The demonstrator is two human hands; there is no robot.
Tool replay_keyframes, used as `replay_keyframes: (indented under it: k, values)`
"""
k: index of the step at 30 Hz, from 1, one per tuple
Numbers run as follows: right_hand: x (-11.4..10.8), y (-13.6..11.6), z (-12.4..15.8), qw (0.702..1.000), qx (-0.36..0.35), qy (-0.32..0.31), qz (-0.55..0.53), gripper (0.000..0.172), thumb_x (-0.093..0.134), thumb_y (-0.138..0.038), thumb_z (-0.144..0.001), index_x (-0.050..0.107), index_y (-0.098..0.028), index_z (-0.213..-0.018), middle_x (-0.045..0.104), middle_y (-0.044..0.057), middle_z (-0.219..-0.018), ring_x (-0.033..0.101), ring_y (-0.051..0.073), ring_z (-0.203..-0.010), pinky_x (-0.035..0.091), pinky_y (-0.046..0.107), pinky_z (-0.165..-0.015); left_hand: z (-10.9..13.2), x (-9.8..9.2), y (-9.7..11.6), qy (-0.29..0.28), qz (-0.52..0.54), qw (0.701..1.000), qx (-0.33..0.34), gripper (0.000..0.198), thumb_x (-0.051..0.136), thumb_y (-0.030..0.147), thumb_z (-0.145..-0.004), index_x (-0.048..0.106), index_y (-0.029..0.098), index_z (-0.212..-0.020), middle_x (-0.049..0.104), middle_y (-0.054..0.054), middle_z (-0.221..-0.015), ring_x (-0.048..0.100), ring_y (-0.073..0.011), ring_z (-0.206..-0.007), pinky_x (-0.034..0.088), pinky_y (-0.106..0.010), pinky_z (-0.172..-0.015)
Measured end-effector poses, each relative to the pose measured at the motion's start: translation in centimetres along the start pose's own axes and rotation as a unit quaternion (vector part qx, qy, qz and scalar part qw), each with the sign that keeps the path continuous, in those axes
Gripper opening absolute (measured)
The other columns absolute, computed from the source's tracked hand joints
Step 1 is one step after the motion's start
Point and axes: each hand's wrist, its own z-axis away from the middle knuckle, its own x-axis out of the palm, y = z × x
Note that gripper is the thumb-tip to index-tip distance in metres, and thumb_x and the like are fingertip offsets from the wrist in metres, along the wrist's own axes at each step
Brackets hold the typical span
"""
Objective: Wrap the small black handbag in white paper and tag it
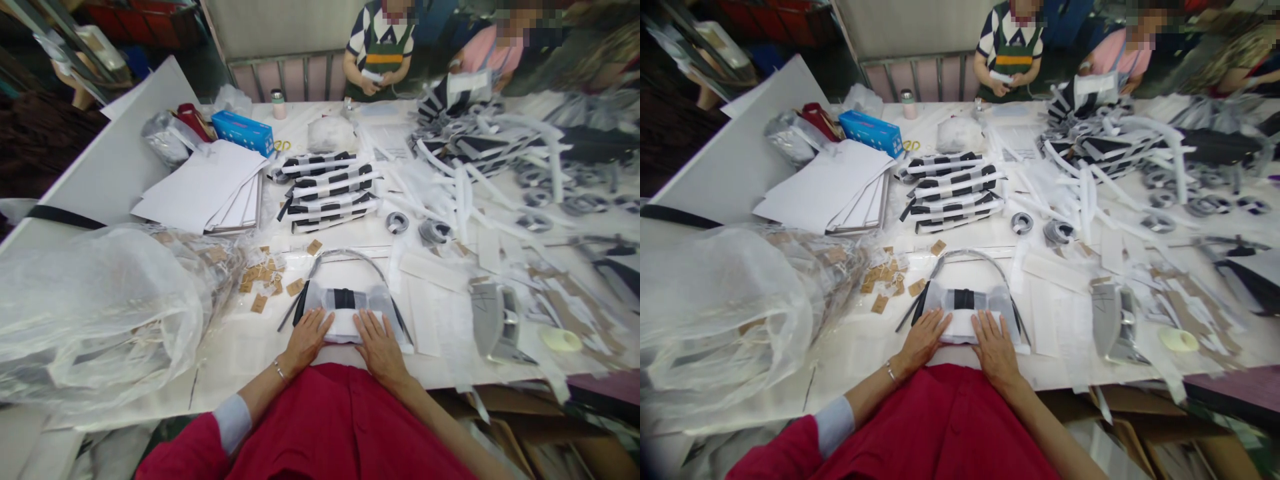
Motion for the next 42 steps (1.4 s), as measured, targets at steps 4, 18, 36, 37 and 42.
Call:
replay_keyframes:
  k: [4,18,36,37,42]
  values:
    - [-0.4,-0.1,-0.3,1.0,0.004,0.007,0.0,0.072,0.056,-0.032,-0.088,0.024,-0.02,-0.152,0.041,0.013,-0.153,0.035,0.033,-0.142,0.018,0.058,-0.118,-0.3,-2.1,0.3,0.0,-0.001,0.999,-0.035,0.09,0.07,0.041,-0.083,0.017,0.02,-0.153,0.046,-0.018,-0.147,0.04,-0.032,-0.14,0.029,-0.055,-0.116]
    - [0.1,-1.6,-2.8,0.999,-0.027,-0.003,-0.026,0.097,0.066,-0.049,-0.078,0.016,-0.012,-0.153,0.033,0.021,-0.156,0.03,0.034,-0.145,0.025,0.054,-0.116,-0.9,-0.1,0.8,-0.047,-0.023,0.999,0.014,0.094,0.063,0.061,-0.082,0.017,0.02,-0.154,0.025,-0.016,-0.16,0.023,-0.0301,-0.148,0.024,-0.056,-0.119]
    - [0.8,0.6,-0.1,1.0,-0.02,-0.013,-0.002,0.086,0.07,-0.042,-0.076,0.029,-0.031,-0.15,0.041,0.009,-0.153,0.04,0.036,-0.139,0.022,0.058,-0.116,-0.7,0.3,0.5,-0.084,-0.005,0.996,0.009,0.076,0.056,0.017,-0.091,0.014,0.025,-0.154,0.028,-0.01,-0.158,0.024,-0.0272,-0.147,0.027,-0.058,-0.118]
    - [0.6,0.8,-0.3,0.999,-0.02,-0.034,-0.016,0.086,0.072,-0.045,-0.074,0.032,-0.031,-0.149,0.042,0.01,-0.153,0.042,0.037,-0.138,0.025,0.06,-0.115,-0.8,0.3,0.5,-0.092,-0.004,0.996,0.004,0.078,0.056,0.015,-0.089,0.015,0.026,-0.154,0.028,-0.01,-0.158,0.025,-0.028,-0.147,0.028,-0.058,-0.118]
    - [-2.1,3.9,-4.2,0.988,0.042,-0.084,-0.12,0.047,0.059,-0.049,-0.084,0.062,-0.028,-0.126,0.067,0.009,-0.128,0.061,0.033,-0.119,0.042,0.058,-0.107,-0.8,0.0,0.1,-0.127,0.036,0.991,-0.001,0.095,0.069,0.028,-0.082,0.008,0.027,-0.155,0.022,-0.012,-0.16,0.021,-0.0326,-0.148,0.023,-0.062,-0.118]
